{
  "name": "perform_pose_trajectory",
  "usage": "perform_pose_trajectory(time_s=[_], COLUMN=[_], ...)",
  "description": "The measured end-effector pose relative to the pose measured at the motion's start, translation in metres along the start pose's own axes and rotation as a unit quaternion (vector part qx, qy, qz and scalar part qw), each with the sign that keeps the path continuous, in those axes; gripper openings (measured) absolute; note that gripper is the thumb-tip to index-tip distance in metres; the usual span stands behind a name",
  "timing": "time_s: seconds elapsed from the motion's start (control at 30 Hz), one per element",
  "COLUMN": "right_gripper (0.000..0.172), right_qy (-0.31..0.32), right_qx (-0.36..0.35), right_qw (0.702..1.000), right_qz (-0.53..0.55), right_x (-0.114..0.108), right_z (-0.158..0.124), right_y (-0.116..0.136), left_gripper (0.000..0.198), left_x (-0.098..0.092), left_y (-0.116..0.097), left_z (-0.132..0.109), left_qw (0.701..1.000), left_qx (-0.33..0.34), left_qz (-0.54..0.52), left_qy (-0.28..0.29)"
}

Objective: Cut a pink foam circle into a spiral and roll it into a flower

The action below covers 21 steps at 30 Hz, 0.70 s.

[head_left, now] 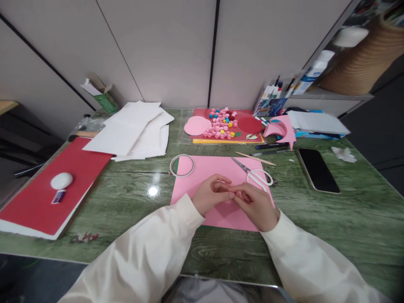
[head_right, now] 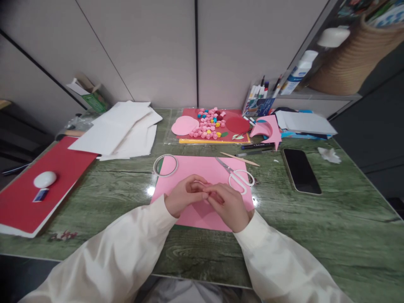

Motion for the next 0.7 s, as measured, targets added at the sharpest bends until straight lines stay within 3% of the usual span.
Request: perform_pose_trajectory(time_s=[0.13, 0.7], right_gripper=[0.004, 0.014], right_qy=[0.001, 0.020], right_qx=[0.014, 0.014], right_qw=[1.000, 1.000], right_qz=[-0.019, 0.010], right_x=[0.0006, -0.0009], right_z=[-0.0008, 0.0007], right_y=[-0.0011, 0.0045], left_gripper=[0.038, 0.037], left_x=[0.0018, -0.0010], left_y=[0.0006, 0.0001], left_z=[0.0002, 0.0006], left_qw=[1.000, 0.999], left_qx=[-0.002, 0.001], left_qz=[0.015, -0.008], left_qy=[0.010, -0.039])
Point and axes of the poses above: each hand's wrist, its own z-axis towards the middle knuckle, its own x-axis out of the palm, y = z × x, the point moved 3 cm from there along z, towards the middle knuckle, and after that the axes turned 4 degrees about -y, right-handed, at the moved point
